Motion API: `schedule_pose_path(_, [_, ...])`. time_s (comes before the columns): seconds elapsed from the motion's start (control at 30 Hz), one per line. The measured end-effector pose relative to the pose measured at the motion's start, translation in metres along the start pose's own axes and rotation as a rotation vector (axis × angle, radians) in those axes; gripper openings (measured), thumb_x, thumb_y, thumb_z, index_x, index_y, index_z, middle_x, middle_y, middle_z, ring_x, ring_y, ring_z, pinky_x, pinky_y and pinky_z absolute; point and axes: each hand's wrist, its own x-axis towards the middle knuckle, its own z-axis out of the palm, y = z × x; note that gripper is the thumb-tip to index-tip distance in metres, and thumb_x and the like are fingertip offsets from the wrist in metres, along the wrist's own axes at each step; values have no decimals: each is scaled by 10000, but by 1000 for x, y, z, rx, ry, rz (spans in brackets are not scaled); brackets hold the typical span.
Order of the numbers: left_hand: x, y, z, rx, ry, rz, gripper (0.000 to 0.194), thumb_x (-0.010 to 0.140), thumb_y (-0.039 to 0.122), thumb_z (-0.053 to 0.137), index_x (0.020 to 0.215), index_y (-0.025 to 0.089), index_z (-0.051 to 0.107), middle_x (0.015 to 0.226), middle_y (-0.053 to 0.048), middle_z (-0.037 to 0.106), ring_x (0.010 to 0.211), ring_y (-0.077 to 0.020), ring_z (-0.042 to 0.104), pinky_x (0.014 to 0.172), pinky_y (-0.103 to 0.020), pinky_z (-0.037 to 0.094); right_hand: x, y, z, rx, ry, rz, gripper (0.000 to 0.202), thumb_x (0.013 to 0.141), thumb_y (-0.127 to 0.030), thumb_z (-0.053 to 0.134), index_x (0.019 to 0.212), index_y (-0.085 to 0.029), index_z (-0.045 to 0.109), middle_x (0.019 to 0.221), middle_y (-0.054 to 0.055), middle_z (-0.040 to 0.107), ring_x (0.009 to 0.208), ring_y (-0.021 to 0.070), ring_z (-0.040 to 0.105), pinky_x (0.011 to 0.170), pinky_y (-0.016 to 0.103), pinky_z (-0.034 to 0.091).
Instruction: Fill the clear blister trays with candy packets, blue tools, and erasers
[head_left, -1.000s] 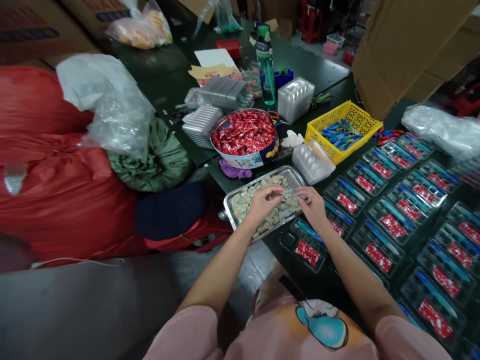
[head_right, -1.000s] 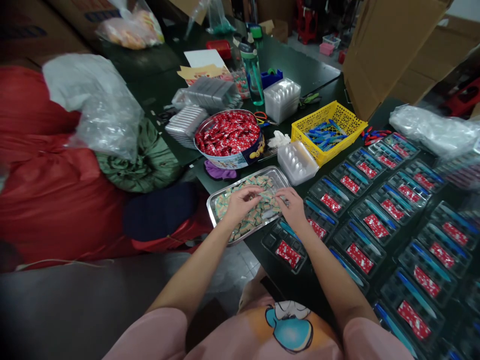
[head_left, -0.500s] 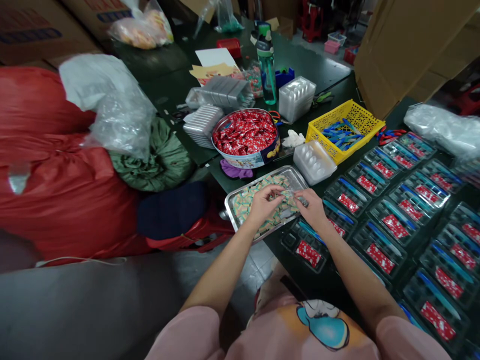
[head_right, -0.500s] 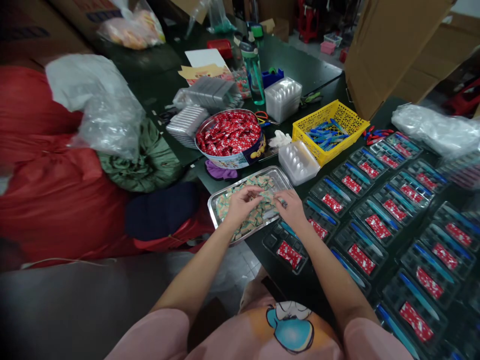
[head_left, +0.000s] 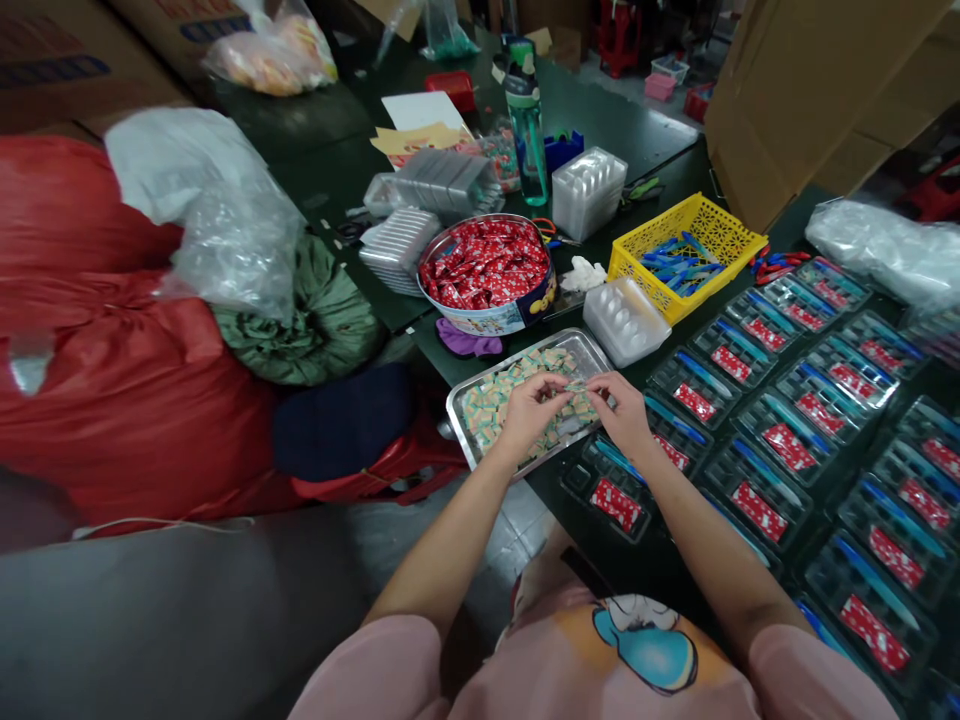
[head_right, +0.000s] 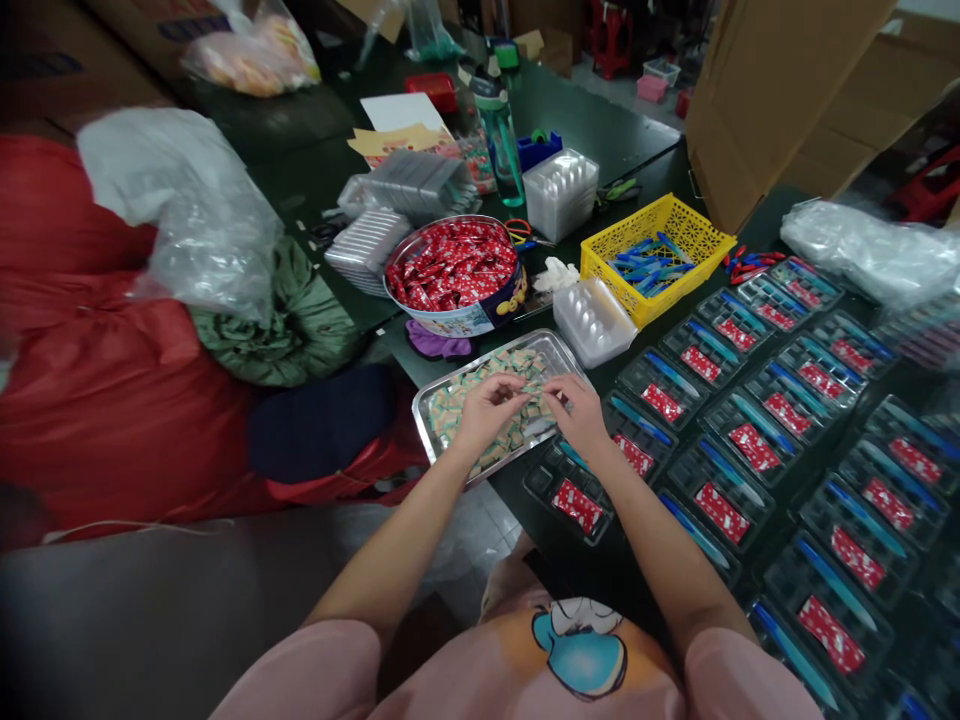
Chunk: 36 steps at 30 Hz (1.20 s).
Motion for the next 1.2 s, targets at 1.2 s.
schedule_pose_path(1.2, [-15, 24, 14, 6, 66, 151, 94, 745, 244, 713, 832, 208, 709, 921, -64, 716, 897, -186, 653, 723, -303, 493, -9, 2, -6, -12, 89, -178, 132, 880, -194, 586, 903, -260, 698, 961, 47, 695, 915, 181, 657, 827, 377, 556])
